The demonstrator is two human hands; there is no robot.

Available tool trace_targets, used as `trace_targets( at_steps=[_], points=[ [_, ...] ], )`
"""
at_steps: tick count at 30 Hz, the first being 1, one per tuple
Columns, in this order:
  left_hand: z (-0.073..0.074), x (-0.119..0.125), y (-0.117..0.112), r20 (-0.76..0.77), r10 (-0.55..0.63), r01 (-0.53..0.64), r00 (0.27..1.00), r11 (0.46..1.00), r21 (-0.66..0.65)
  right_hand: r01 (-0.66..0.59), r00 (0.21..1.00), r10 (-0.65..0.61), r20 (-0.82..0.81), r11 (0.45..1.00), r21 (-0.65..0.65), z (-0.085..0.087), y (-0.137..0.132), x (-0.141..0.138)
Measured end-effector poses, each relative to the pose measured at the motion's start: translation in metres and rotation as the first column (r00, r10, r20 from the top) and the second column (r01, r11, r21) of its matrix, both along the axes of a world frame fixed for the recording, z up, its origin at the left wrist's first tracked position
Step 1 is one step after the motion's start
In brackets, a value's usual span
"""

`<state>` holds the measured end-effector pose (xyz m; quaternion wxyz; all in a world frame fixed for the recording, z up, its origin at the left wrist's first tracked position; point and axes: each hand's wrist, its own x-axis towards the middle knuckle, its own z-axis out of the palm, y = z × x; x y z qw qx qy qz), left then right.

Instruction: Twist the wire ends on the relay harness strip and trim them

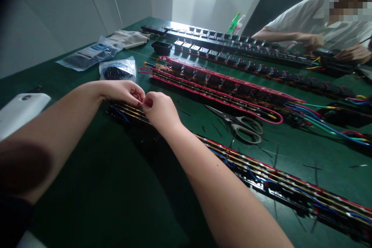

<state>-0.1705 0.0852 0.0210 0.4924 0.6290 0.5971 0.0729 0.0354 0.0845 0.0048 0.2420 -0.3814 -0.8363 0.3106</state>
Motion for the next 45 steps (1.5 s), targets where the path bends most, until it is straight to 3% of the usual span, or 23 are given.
trace_targets(
  at_steps=[11, 27, 35, 45],
  points=[
    [0.0033, -0.0010, -0.0004, 0.036, -0.010, 0.008, 0.999, 0.998, 0.061, -0.002, 0.998, -0.003, -0.061, 0.996, -0.093, 0.0017, 0.0022, 0.0013],
    [0.0024, -0.0032, -0.0016, 0.045, -0.004, 0.003, 0.999, 1.000, 0.014, 0.000, 1.000, 0.001, -0.007, 0.997, 0.077, -0.0003, 0.0003, 0.0012],
    [0.0049, 0.0025, -0.0020, 0.083, -0.057, 0.056, 0.995, 0.998, 0.016, -0.023, 0.999, 0.019, 0.032, 0.995, 0.099, 0.0031, -0.0043, 0.0003],
    [0.0085, -0.0044, -0.0011, 0.041, -0.124, 0.127, 0.991, 0.989, -0.073, -0.034, 0.999, 0.035, -0.005, 0.994, 0.104, 0.0063, -0.0060, 0.0000]
  ],
)
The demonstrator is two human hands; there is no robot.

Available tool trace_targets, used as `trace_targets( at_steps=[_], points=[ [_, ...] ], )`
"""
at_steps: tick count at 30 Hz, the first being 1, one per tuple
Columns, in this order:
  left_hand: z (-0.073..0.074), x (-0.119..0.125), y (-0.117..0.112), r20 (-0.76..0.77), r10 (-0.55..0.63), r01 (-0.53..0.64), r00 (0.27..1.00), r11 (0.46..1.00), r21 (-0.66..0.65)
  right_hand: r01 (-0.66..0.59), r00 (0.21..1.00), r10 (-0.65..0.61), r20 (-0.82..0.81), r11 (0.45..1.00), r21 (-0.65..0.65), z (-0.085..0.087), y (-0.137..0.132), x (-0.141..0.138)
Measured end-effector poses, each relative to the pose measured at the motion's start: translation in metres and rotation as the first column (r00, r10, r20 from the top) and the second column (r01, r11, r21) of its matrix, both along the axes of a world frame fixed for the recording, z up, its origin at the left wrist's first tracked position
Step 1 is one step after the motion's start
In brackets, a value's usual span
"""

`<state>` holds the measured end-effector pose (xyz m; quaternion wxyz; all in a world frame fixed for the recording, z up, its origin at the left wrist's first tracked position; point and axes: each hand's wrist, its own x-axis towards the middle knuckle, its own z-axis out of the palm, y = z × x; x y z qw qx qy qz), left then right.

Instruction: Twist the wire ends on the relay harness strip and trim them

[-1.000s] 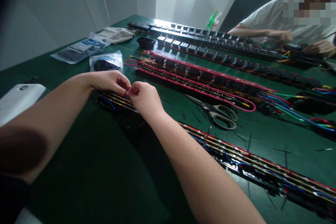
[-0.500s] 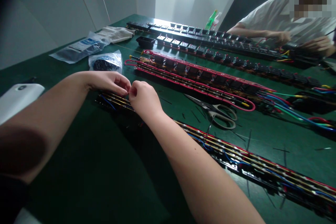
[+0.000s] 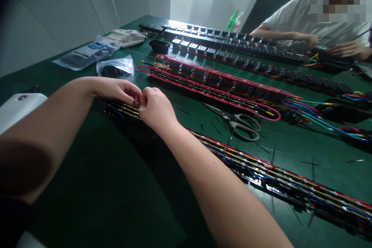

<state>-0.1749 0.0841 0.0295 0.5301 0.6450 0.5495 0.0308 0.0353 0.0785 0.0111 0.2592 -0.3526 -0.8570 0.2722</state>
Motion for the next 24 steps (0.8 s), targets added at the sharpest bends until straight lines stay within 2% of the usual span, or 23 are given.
trace_targets(
  at_steps=[12, 19, 24],
  points=[
    [0.009, -0.003, -0.002, -0.087, -0.057, 0.053, 0.995, 0.998, -0.044, 0.092, 0.985, -0.087, -0.152, 0.995, 0.026, -0.001, 0.002, 0.003],
    [0.014, 0.005, -0.006, -0.098, 0.017, -0.007, 0.995, 0.995, 0.101, 0.057, 0.984, -0.052, -0.170, 0.998, 0.023, -0.003, 0.006, 0.003],
    [0.016, 0.010, -0.008, -0.055, 0.016, -0.007, 0.998, 0.987, 0.159, 0.027, 0.990, -0.022, -0.141, 0.999, 0.032, -0.004, 0.007, 0.000]
  ],
)
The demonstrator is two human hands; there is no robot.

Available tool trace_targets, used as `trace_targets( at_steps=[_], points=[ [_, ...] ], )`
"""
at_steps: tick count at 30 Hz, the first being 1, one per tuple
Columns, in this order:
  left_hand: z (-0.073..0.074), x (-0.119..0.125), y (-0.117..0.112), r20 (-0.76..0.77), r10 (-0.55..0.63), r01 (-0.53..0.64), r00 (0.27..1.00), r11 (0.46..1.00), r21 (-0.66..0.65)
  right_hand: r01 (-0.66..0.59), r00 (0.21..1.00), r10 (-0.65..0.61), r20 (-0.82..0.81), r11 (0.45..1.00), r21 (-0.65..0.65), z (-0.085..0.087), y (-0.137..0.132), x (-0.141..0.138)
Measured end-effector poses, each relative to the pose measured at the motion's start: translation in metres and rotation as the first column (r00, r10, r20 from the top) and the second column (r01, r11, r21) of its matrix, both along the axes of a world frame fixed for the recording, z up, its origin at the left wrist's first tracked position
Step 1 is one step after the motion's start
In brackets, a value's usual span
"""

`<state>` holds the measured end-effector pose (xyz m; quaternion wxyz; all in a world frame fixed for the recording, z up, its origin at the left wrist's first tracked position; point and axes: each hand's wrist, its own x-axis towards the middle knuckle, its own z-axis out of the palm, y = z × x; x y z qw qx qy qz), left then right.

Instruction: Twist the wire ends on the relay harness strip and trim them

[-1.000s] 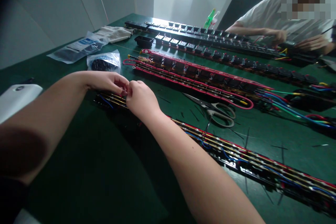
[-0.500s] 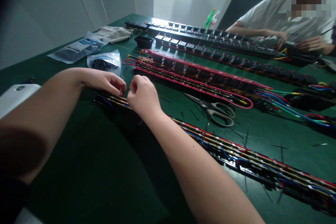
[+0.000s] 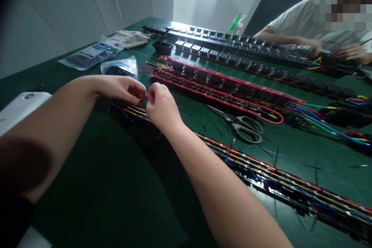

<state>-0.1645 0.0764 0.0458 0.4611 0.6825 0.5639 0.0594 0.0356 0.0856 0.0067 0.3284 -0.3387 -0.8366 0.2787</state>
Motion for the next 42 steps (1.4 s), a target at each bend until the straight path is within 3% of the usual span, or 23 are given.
trace_targets(
  at_steps=[6, 16, 18, 21, 23, 25, 26, 27, 28, 30, 32, 33, 35, 37, 38, 42],
  points=[
    [-0.001, -0.002, 0.002, -0.075, -0.035, 0.035, 0.997, 0.999, 0.005, -0.024, 1.000, 0.024, 0.019, 1.000, -0.007, 0.000, -0.001, -0.002],
    [0.009, 0.014, -0.004, -0.242, 0.012, -0.008, 0.970, 1.000, 0.019, 0.002, 1.000, -0.002, -0.024, 1.000, -0.014, -0.002, -0.004, -0.001],
    [0.007, 0.016, -0.005, -0.255, 0.034, -0.022, 0.966, 0.999, 0.049, 0.011, 0.998, -0.009, -0.057, 1.000, 0.022, 0.009, -0.008, 0.002],
    [0.006, 0.017, -0.005, -0.317, 0.087, -0.055, 0.945, 0.993, 0.108, 0.084, 0.978, -0.045, -0.205, 0.980, 0.183, 0.047, -0.014, 0.022],
    [0.008, 0.018, -0.005, -0.366, 0.130, -0.074, 0.922, 0.984, 0.163, 0.216, 0.958, -0.141, -0.252, 0.928, 0.303, 0.077, -0.014, 0.051],
    [0.017, 0.024, -0.010, -0.429, 0.217, -0.110, 0.877, 0.959, 0.260, 0.314, 0.949, -0.266, -0.168, 0.843, 0.436, 0.100, -0.009, 0.091],
    [0.022, 0.031, -0.015, -0.459, 0.282, -0.128, 0.842, 0.932, 0.339, 0.331, 0.936, -0.347, -0.063, 0.805, 0.493, 0.105, -0.003, 0.114],
    [0.029, 0.041, -0.024, -0.480, 0.349, -0.139, 0.805, 0.897, 0.419, 0.302, 0.900, -0.414, 0.133, 0.815, 0.495, 0.104, 0.004, 0.138],
    [0.034, 0.054, -0.034, -0.489, 0.421, -0.137, 0.764, 0.846, 0.515, 0.247, 0.830, -0.425, 0.362, 0.861, 0.445, 0.100, 0.011, 0.161],
    [0.040, 0.089, -0.059, -0.467, 0.499, 0.008, 0.730, 0.677, 0.736, 0.160, 0.728, -0.333, 0.599, 0.932, 0.324, 0.079, 0.027, 0.202],
    [0.034, 0.128, -0.084, -0.414, 0.283, 0.186, 0.865, 0.585, 0.789, 0.105, 0.632, -0.253, 0.732, 0.964, 0.242, 0.052, 0.042, 0.230],
    [0.026, 0.147, -0.093, -0.380, 0.167, 0.259, 0.910, 0.488, 0.834, 0.084, 0.600, -0.217, 0.770, 0.974, 0.209, 0.039, 0.048, 0.239],
    [0.003, 0.177, -0.103, -0.366, 0.055, 0.342, 0.929, 0.256, 0.904, 0.044, 0.550, -0.150, 0.821, 0.988, 0.151, 0.019, 0.057, 0.248],
    [-0.023, 0.193, -0.104, -0.400, -0.008, 0.398, 0.916, 0.116, 0.910, 0.024, 0.515, -0.116, 0.850, 0.992, 0.121, 0.007, 0.063, 0.249],
    [-0.035, 0.197, -0.102, -0.413, -0.026, 0.414, 0.910, 0.093, 0.906, 0.023, 0.501, -0.114, 0.858, 0.993, 0.119, 0.004, 0.065, 0.247],
    [-0.062, 0.196, -0.093, -0.443, -0.076, 0.449, 0.893, 0.124, 0.885, 0.067, 0.483, -0.187, 0.856, 0.982, 0.178, 0.003, 0.066, 0.240]
  ],
)
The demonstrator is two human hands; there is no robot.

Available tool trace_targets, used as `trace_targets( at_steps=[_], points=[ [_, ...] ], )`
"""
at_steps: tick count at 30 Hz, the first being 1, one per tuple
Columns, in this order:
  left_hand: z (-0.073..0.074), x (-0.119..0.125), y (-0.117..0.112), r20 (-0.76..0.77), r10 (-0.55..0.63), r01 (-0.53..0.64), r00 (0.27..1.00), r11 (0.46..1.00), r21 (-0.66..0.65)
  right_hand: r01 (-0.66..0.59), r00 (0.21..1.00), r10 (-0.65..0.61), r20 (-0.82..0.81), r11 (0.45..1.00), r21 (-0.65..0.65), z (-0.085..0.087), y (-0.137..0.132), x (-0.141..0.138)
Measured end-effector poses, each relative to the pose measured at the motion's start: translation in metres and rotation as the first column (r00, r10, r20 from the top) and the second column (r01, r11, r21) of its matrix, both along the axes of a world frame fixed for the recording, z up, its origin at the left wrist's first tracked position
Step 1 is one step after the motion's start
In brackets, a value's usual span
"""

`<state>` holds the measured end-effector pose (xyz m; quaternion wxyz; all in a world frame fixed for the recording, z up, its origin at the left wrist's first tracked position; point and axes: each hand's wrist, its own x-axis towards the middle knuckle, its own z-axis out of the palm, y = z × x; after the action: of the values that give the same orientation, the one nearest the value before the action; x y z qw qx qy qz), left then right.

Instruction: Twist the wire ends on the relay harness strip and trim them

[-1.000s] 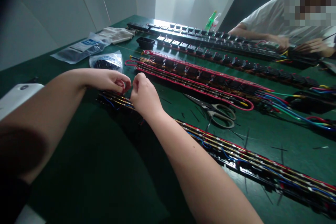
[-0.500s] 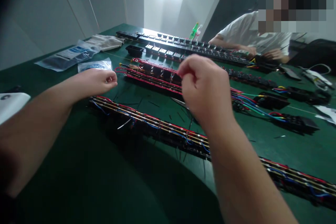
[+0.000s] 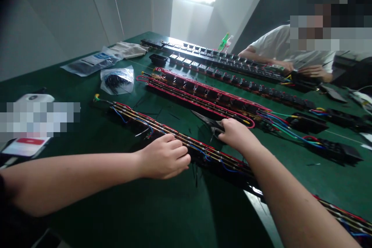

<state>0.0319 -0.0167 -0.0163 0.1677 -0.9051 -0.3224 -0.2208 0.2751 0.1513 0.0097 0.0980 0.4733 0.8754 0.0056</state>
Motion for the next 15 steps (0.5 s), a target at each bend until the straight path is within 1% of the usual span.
trace_targets(
  at_steps=[3, 6, 7, 9, 10, 11, 12, 14, 15],
  points=[
    [-0.004, -0.002, 0.004, -0.018, -0.035, 0.035, 0.999, 0.999, -0.005, 0.059, 0.997, -0.055, -0.047, 0.995, 0.083, 0.007, -0.006, 0.000],
    [-0.004, -0.002, 0.004, -0.029, -0.068, 0.068, 0.997, 0.998, -0.018, 0.147, 0.983, -0.125, -0.135, 0.974, 0.172, 0.025, -0.014, -0.001],
    [-0.004, -0.001, 0.004, -0.033, -0.083, 0.083, 0.996, 0.996, -0.027, 0.161, 0.975, -0.128, -0.181, 0.970, 0.181, 0.034, -0.017, -0.003],
    [-0.005, 0.000, 0.003, -0.045, -0.123, 0.120, 0.991, 0.991, -0.050, 0.224, 0.926, -0.158, -0.343, 0.961, 0.163, 0.054, -0.025, -0.011],
    [-0.005, 0.001, 0.003, -0.052, -0.151, 0.148, 0.987, 0.987, -0.064, 0.240, 0.907, -0.183, -0.380, 0.965, 0.109, 0.064, -0.031, -0.018],
    [-0.005, 0.001, 0.002, -0.061, -0.185, 0.180, 0.981, 0.980, -0.080, 0.225, 0.898, -0.196, -0.395, 0.974, 0.029, 0.074, -0.037, -0.026],
    [-0.006, 0.001, 0.002, -0.069, -0.219, 0.212, 0.973, 0.973, -0.095, 0.181, 0.905, -0.172, -0.389, 0.983, -0.013, 0.083, -0.044, -0.035],
    [-0.007, 0.001, 0.004, -0.082, -0.280, 0.267, 0.957, 0.954, -0.134, 0.047, 0.957, -0.078, -0.278, 0.992, -0.119, 0.096, -0.060, -0.058],
    [-0.008, 0.001, 0.005, -0.085, -0.299, 0.284, 0.950, 0.946, -0.158, -0.014, 0.969, -0.026, -0.244, 0.987, -0.158, 0.100, -0.067, -0.070]
  ],
)
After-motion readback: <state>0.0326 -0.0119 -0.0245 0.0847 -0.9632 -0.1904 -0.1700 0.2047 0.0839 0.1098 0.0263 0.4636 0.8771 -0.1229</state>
